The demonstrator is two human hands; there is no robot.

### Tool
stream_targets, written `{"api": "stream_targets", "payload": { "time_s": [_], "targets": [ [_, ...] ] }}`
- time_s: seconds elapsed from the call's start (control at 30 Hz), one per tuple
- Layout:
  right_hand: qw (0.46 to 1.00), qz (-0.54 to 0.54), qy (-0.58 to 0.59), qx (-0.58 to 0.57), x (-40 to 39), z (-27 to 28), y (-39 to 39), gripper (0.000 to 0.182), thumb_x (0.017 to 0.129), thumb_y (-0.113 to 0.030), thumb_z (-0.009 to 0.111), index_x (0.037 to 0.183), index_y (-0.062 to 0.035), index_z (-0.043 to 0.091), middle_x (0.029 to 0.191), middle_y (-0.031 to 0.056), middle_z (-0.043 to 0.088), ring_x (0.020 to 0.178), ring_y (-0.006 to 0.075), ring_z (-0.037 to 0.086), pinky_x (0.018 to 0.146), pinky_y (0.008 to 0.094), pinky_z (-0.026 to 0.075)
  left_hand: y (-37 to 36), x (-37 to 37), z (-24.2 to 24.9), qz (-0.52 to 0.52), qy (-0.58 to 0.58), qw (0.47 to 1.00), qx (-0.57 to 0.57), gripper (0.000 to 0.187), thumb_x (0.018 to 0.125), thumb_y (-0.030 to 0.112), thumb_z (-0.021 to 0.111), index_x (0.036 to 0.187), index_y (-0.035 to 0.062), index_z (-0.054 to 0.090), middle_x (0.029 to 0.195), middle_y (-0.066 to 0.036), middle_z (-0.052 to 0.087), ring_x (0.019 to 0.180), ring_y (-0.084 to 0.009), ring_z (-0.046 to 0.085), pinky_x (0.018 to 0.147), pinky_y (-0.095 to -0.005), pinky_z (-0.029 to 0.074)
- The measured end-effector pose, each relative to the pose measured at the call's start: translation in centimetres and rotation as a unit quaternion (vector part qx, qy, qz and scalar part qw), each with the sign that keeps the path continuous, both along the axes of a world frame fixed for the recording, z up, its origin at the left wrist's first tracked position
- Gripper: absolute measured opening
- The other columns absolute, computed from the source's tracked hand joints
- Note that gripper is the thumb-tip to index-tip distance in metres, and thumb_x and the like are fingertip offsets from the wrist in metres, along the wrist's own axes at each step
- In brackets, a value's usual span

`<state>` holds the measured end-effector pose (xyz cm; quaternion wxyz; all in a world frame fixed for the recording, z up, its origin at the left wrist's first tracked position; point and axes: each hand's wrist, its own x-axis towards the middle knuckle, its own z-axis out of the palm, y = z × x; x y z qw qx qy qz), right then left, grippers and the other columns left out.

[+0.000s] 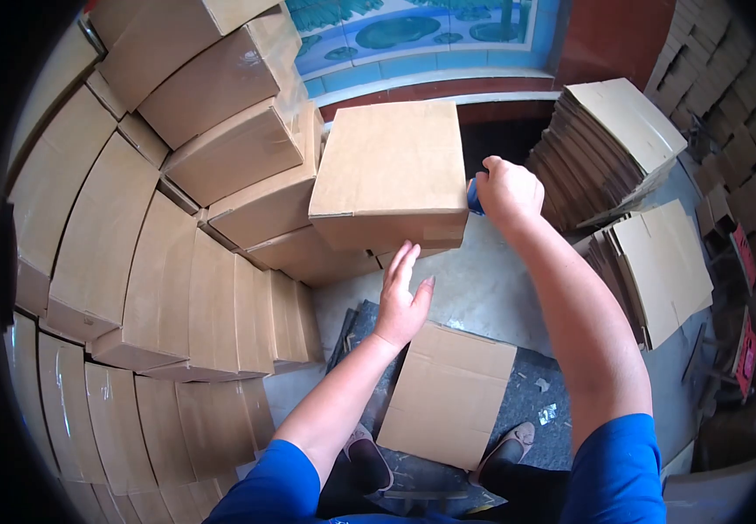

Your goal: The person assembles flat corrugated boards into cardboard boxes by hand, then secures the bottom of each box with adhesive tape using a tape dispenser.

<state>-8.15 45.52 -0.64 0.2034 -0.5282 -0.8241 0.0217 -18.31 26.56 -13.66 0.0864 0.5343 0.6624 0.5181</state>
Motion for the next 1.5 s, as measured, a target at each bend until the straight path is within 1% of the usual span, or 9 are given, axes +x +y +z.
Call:
{"api": "stream_targets", "payload": {
  "time_s": [0.1, 0.23, 0.33, 0.47, 0.67, 0.83, 1.03, 1.37, 1.5],
  "targets": [
    [1.0, -0.013, -0.014, 0.018, -0.6, 0.8, 0.5, 0.023, 0.09, -0.03, 0.06, 0.095, -0.0106, 0.072, 0.091, 0.0128, 0.073, 0.092, 0.0317, 0.07, 0.082, 0.0427, 0.054, -1.5, -2.5, -0.1, 0.142, -0.001, 0.984, 0.104, 0.045, 0.084, 0.001, 0.064, 0.127, 0.0024, 0.052, 0.126, -0.017, 0.052, 0.121, -0.0321, 0.05, 0.105, -0.0415, 0.041],
    [0.979, -0.024, -0.199, -0.026, 0.1, 1.8, 0.9, 0.02, 0.088, -0.016, 0.058, 0.089, -0.0043, 0.074, 0.09, 0.0167, 0.073, 0.087, 0.0322, 0.072, 0.072, 0.0418, 0.058, -2.0, -8.0, -0.4, 0.286, -0.161, 0.941, 0.086, 0.065, 0.086, 0.011, 0.07, 0.143, 0.0071, 0.037, 0.133, -0.01, 0.042, 0.112, -0.0206, 0.045, 0.088, -0.0345, 0.042],
    [0.93, 0.041, -0.346, -0.117, 2.4, 1.6, -1.0, 0.018, 0.083, -0.015, 0.065, 0.091, -0.0037, 0.076, 0.09, 0.0125, 0.075, 0.087, 0.0293, 0.074, 0.074, 0.0371, 0.058, -2.4, -11.9, -1.1, 0.22, -0.161, 0.962, 0.028, 0.062, 0.088, 0.02, 0.075, 0.14, 0.0035, 0.045, 0.13, -0.011, 0.046, 0.095, -0.0157, 0.05, 0.077, -0.0284, 0.047],
    [0.922, 0.076, -0.282, -0.254, 2.3, -0.9, -5.3, 0.058, 0.091, -0.052, 0.067, 0.122, -0.0041, 0.064, 0.102, 0.0146, 0.072, 0.094, 0.0258, 0.071, 0.081, 0.0336, 0.057, -1.4, -12.8, -1.2, 0.122, -0.289, 0.949, -0.034, 0.036, 0.095, 0.023, 0.069, 0.118, -0.0021, 0.059, 0.101, -0.005, 0.065, 0.079, -0.0107, 0.056, 0.078, -0.0263, 0.049],
    [0.975, 0.008, -0.07, -0.211, -1.4, -2.3, -4.2, 0.047, 0.098, -0.051, 0.054, 0.112, -0.0092, 0.07, 0.095, 0.0127, 0.074, 0.092, 0.0248, 0.072, 0.081, 0.0375, 0.056, 0.3, -11.4, -1.5, 0.161, -0.322, 0.931, 0.059, 0.033, 0.098, 0.022, 0.064, 0.117, -0.005, 0.059, 0.094, -0.004, 0.066, 0.084, -0.0094, 0.058, 0.079, -0.0267, 0.049],
    [0.982, -0.028, -0.043, -0.181, -4.5, -2.4, -1.4, 0.044, 0.098, -0.048, 0.053, 0.117, -0.0107, 0.066, 0.099, 0.0116, 0.074, 0.096, 0.0259, 0.071, 0.085, 0.0394, 0.055, 0.9, -10.7, -0.3, 0.124, -0.317, 0.94, 0.03, 0.063, 0.099, 0.022, 0.061, 0.15, -0.0016, 0.033, 0.124, -0.017, 0.064, 0.121, -0.0216, 0.057, 0.107, -0.0337, 0.04],
    [0.982, -0.005, -0.08, -0.169, -5.8, -3.3, 0.2, 0.055, 0.095, -0.044, 0.057, 0.135, -0.008, 0.049, 0.106, 0.0159, 0.072, 0.101, 0.0309, 0.069, 0.086, 0.0438, 0.055, 1.8, -10.5, -1.2, 0.044, -0.352, 0.931, 0.089, 0.074, 0.096, 0.012, 0.06, 0.156, 0.0067, 0.018, 0.164, -0.019, 0.004, 0.149, -0.0345, 0.022, 0.118, -0.044, 0.028],
    [0.966, 0.074, -0.147, -0.2, -0.4, -3.6, -6.4, 0.064, 0.091, -0.028, 0.066, 0.146, -0.008, 0.041, 0.1, 0.0196, 0.072, 0.09, 0.0307, 0.072, 0.078, 0.0404, 0.058, -4.2, -5.2, -7.5, 0.089, -0.167, 0.98, -0.062, 0.031, 0.088, 0.005, 0.063, 0.119, 0.0042, 0.062, 0.139, -0.015, 0.054, 0.122, -0.0289, 0.057, 0.097, -0.0351, 0.048],
    [0.979, 0.142, -0.076, -0.127, -1.1, -0.7, -6.9, 0.092, 0.081, -0.018, 0.066, 0.158, -0.016, 0.014, 0.1, 0.018, 0.071, 0.09, 0.0345, 0.07, 0.082, 0.044, 0.056, -4.5, -3.3, -9.3, 0.057, -0.109, 0.988, -0.091, 0.026, 0.086, 0.004, 0.063, 0.112, 0.0046, 0.065, 0.132, -0.018, 0.059, 0.123, -0.0365, 0.056, 0.103, -0.0411, 0.046]
  ]
}}
